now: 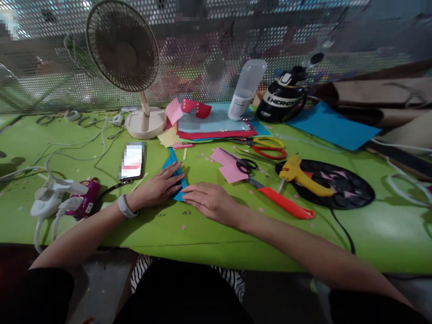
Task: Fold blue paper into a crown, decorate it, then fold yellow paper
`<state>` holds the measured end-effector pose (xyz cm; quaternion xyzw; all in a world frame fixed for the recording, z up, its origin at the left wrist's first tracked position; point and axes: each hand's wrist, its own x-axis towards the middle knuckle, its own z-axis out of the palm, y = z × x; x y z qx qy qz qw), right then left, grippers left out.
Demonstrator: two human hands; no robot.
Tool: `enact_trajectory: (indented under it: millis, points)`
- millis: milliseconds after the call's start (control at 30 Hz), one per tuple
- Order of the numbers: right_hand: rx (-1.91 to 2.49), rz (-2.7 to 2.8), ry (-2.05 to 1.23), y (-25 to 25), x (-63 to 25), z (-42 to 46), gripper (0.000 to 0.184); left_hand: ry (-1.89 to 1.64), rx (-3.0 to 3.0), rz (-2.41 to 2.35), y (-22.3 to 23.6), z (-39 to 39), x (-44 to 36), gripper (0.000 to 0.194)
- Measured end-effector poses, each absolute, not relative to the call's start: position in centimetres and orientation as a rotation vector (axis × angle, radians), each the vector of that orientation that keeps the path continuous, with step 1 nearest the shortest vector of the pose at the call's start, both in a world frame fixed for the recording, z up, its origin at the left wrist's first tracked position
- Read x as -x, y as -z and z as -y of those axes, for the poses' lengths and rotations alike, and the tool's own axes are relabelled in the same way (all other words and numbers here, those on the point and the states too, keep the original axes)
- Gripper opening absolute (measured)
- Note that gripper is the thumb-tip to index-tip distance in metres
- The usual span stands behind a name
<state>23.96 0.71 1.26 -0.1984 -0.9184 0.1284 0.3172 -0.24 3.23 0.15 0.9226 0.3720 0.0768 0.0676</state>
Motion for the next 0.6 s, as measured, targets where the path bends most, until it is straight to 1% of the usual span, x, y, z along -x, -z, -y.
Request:
enact_trajectory:
  millis: [67,167,233,333,367,467,500,600]
  points:
    - [0.512,2.367,-0.369,-0.8,-23.7,-0.5,0.02,-0.201,-2.764,-1.126,-0.1,-3.2,0.2,0.046]
    - [0.535,2.32,-0.515,-0.3,-23.8,-0.3,0.019,-0.147,-2.756,-1.114,0.0,-3.1,0.3,0.05]
    - [0.558,2.33,-0.565,-0.3,-24.2,-0.5,0.023,-0.135,-2.768,-1.098,0.1,-3.1,0.3,0.051]
    - [0.62,2.489,-0.511,-0.4,-25.6,-1.5,0.031,-0.131,-2.775,-1.093,0.3,-3.2,0.2,0.052]
    - [0.675,2.566,-0.501,-0.4,-26.2,-1.9,0.038,-0.13,-2.772,-1.096,0.3,-3.2,0.2,0.052]
    - [0.885,2.729,-0.586,0.2,-27.1,-2.8,0.074,-0.128,-2.758,-1.096,0.2,-3.4,0.2,0.051]
    - [0.931,2.747,-0.627,0.5,-27.0,-2.9,0.082,-0.129,-2.754,-1.09,0.2,-3.5,0.2,0.051]
    - [0.96,2.738,-0.686,1.4,-26.3,-2.6,0.089,-0.127,-2.747,-1.056,0.1,-3.6,0.2,0.048]
